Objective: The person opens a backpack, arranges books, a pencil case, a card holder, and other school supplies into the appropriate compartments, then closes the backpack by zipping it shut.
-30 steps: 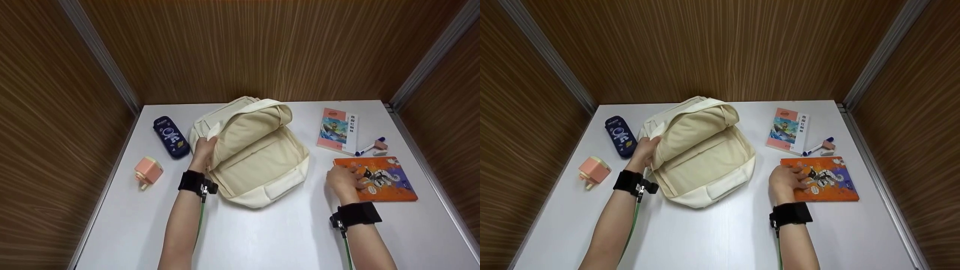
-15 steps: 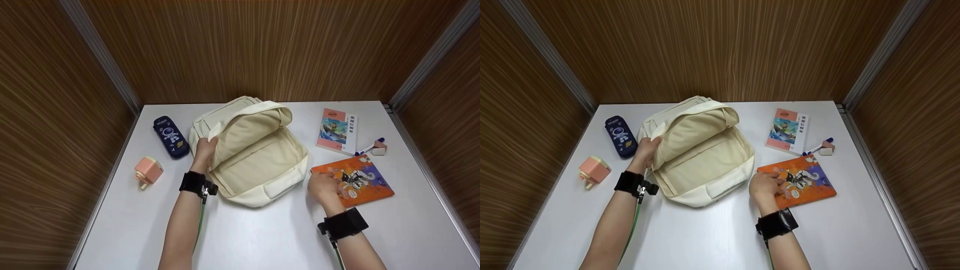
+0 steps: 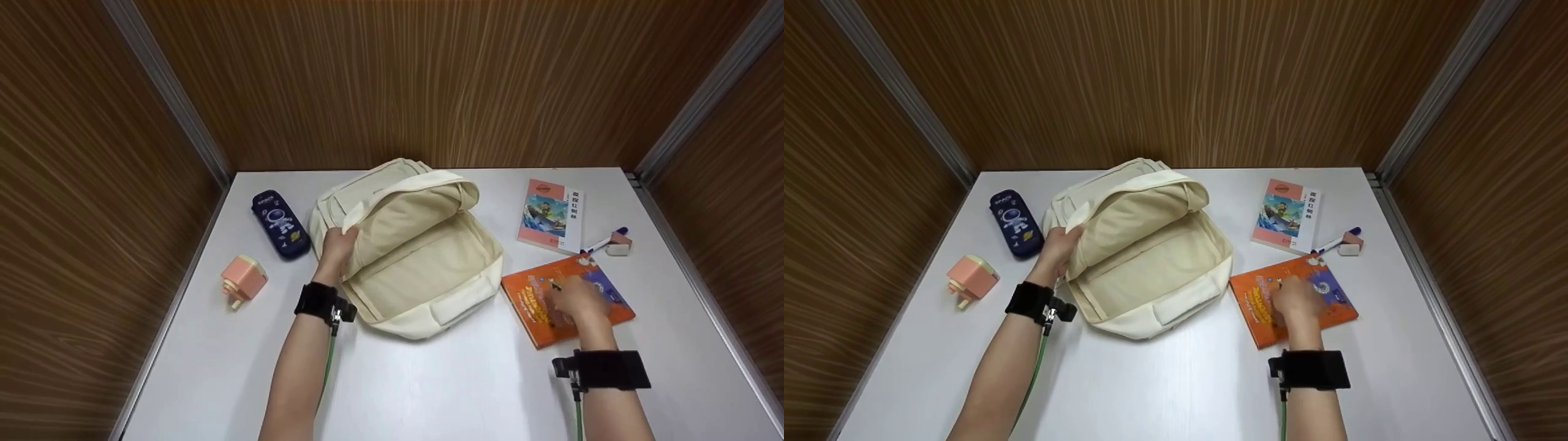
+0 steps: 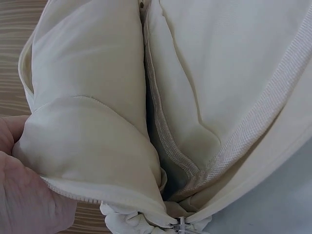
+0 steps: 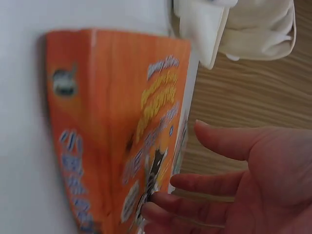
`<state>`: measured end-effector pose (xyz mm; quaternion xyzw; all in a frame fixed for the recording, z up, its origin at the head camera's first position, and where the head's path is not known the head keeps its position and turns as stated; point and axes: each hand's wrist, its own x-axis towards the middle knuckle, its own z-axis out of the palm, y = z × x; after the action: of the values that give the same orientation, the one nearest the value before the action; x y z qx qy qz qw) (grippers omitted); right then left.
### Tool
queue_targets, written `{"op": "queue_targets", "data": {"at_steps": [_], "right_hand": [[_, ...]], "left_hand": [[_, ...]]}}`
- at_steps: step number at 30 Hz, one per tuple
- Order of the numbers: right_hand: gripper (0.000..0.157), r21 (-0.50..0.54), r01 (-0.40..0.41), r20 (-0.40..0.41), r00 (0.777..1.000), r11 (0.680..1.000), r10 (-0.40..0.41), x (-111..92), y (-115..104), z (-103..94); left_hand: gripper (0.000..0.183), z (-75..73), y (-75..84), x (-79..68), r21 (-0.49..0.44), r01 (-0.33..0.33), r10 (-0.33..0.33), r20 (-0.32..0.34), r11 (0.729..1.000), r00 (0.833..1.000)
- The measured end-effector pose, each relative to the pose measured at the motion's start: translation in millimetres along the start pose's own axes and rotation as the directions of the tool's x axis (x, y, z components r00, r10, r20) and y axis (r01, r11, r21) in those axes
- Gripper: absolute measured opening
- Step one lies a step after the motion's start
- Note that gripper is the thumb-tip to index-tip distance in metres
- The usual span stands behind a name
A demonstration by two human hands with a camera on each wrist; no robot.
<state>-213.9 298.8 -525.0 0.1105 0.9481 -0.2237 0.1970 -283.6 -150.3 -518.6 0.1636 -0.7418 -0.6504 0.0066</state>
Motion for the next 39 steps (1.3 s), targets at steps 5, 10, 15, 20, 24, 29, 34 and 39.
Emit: {"op": "queue_targets", "data": {"at_steps": [5, 10, 15, 20, 24, 29, 34, 39], "right_hand": [[0.072, 0.056, -0.102, -0.065, 0.992, 0.993, 0.106, -0.9, 32.8, -9.7], [0.08, 0.108, -0.195, -0.093, 0.974, 0.975, 0.205, -3.9, 57.2, -16.4], [0.092, 0.154, -0.238, -0.041, 0.968, 0.959, 0.246, -8.1, 74.6, -22.4], [0.106, 0.175, -0.251, -0.005, 0.967, 0.952, 0.256, -8.7, 84.7, -26.5], [0.108, 0.199, -0.25, 0.003, 0.967, 0.948, 0.254, -3.8, 89.2, -27.0], [0.112, 0.247, -0.257, 0.056, 0.966, 0.934, 0.251, 1.5, 93.9, -29.9], [0.112, 0.251, -0.262, 0.126, 0.963, 0.932, 0.237, 8.2, 96.6, -33.8], [0.116, 0.206, -0.259, 0.152, 0.961, 0.944, 0.231, 13.8, 97.4, -35.3]], "left_hand": [[0.023, -0.8, -0.7, -1.2, 0.022, -0.016, 0.016, 0.001, 1.0, 1.0], [0.026, -0.4, -0.5, -2.2, 0.024, -0.014, 0.014, 0.017, 1.0, 1.0], [0.024, 0.4, -1.3, -2.4, 0.024, -0.004, 0.004, 0.015, 1.0, 1.0], [0.024, 0.7, -1.6, -2.1, 0.023, -0.014, 0.013, 0.01, 1.0, 1.0], [0.025, 0.3, -1.0, -2.1, 0.047, -0.013, 0.013, 0.011, 0.999, 1.0], [0.025, 2.0, 0.3, -4.1, 0.055, -0.013, 0.013, 0.01, 0.998, 1.0], [0.024, 2.5, -0.1, -5.1, 0.045, -0.016, 0.016, 0.008, 0.999, 1.0], [0.025, 0.5, 0.3, -4.2, 0.02, -0.009, 0.008, 0.025, 1.0, 1.0]]}}
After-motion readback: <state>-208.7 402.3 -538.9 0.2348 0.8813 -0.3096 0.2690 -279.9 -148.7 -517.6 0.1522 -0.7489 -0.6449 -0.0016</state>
